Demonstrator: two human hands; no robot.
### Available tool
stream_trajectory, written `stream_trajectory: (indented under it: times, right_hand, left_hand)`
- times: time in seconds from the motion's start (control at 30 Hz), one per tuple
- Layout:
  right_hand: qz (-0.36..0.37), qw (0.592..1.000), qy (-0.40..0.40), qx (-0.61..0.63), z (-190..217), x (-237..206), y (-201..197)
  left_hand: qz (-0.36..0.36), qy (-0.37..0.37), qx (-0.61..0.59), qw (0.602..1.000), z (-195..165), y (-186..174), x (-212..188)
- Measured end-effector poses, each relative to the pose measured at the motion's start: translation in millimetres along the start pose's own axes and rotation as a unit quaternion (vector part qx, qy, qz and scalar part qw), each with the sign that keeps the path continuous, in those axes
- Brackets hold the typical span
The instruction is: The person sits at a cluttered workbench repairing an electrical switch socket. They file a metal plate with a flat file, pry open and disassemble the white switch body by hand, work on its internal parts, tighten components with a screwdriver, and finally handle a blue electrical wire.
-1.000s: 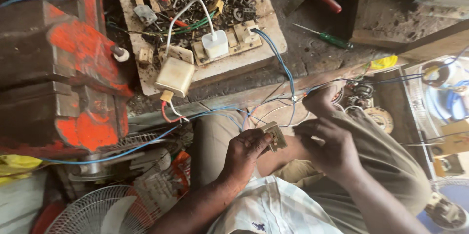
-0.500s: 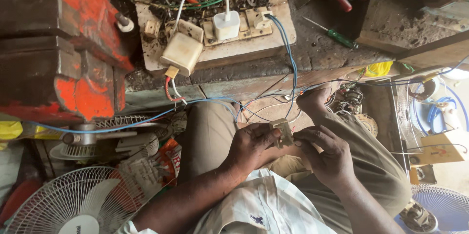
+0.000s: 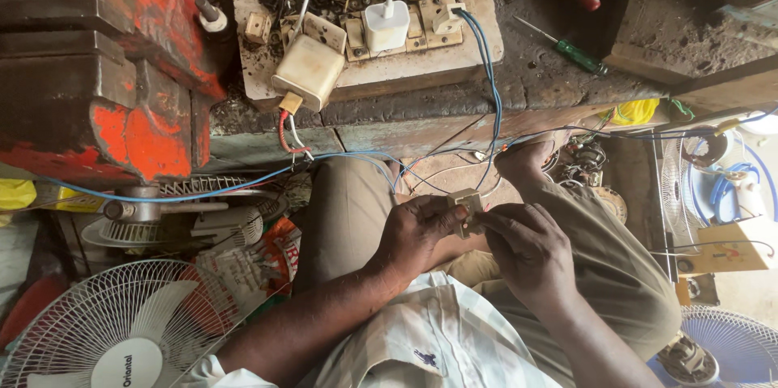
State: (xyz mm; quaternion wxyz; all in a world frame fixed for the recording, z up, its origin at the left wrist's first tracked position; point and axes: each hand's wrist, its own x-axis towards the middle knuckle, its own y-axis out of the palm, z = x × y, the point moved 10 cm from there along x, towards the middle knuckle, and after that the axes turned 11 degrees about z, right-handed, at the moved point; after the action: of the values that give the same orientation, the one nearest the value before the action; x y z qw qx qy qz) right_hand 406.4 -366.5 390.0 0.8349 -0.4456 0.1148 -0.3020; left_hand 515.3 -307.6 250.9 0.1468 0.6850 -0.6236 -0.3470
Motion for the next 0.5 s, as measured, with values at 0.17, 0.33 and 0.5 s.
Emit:
stream_trajectory:
  times: [0.17, 0.33, 0.5]
  right_hand:
    - [-0.012, 1.000, -0.003, -0.017, 2.7, 0.4, 2.5]
    - [-0.020, 1.000, -0.009, -0.017, 3.0, -0.6, 5.3]
    - [-0.023, 1.000, -0.009, -0.009, 2.2, -1.3, 7.9]
  left_hand:
    - [-0.002, 0.021, 0.009, 1.000, 1.2, -2.2, 1.6]
    - [0.000, 0.029, 0.059, 0.998, -2.0, -1.9, -2.4]
    - [0.009, 0.032, 0.080, 0.996, -8.9, 0.6, -5.9]
